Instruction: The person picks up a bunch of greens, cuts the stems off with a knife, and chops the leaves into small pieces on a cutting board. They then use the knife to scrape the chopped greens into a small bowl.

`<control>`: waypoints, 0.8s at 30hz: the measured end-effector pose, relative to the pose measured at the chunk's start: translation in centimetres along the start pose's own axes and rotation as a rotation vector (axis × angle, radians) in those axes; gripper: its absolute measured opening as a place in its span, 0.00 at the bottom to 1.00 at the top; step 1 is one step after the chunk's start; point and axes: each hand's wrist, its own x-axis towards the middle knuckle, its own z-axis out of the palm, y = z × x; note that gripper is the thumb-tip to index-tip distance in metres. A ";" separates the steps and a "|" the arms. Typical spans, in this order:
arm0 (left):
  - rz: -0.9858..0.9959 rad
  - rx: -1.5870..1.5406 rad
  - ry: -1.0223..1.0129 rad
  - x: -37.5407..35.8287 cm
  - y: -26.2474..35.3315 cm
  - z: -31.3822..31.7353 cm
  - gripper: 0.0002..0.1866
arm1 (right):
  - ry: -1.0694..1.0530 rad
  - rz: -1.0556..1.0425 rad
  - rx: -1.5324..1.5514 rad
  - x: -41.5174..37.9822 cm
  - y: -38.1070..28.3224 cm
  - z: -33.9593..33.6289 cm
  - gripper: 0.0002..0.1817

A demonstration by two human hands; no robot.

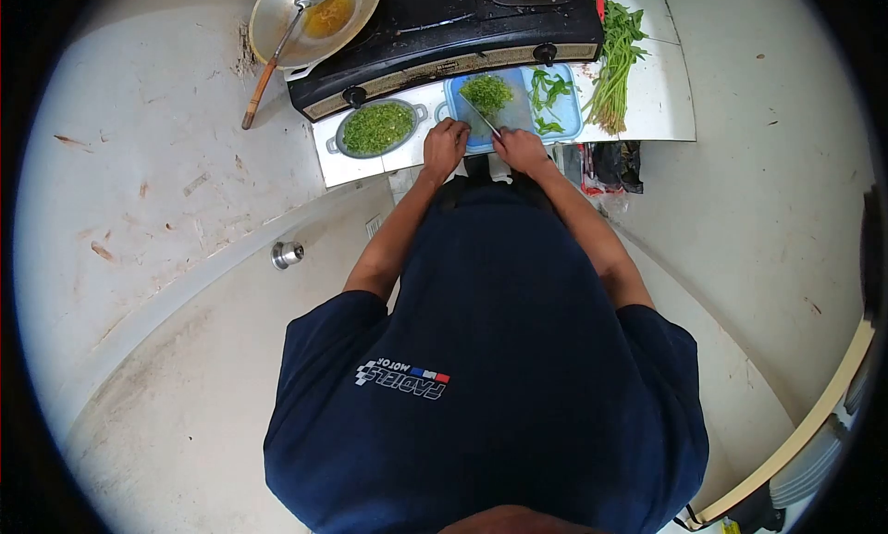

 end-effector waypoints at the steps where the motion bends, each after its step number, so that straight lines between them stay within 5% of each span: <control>1: -0.003 -0.001 0.003 0.0 -0.2 0.1 0.05 | -0.014 0.006 -0.001 0.3 0.2 -0.4 0.22; 9: 0.128 0.053 0.050 -0.1 -1.2 0.4 0.06 | -0.060 0.040 0.002 -0.4 -0.6 -2.5 0.22; 24: 0.036 -0.062 0.133 -0.4 -1.1 1.1 0.04 | -0.114 -0.014 0.069 -3.1 -1.6 -0.3 0.22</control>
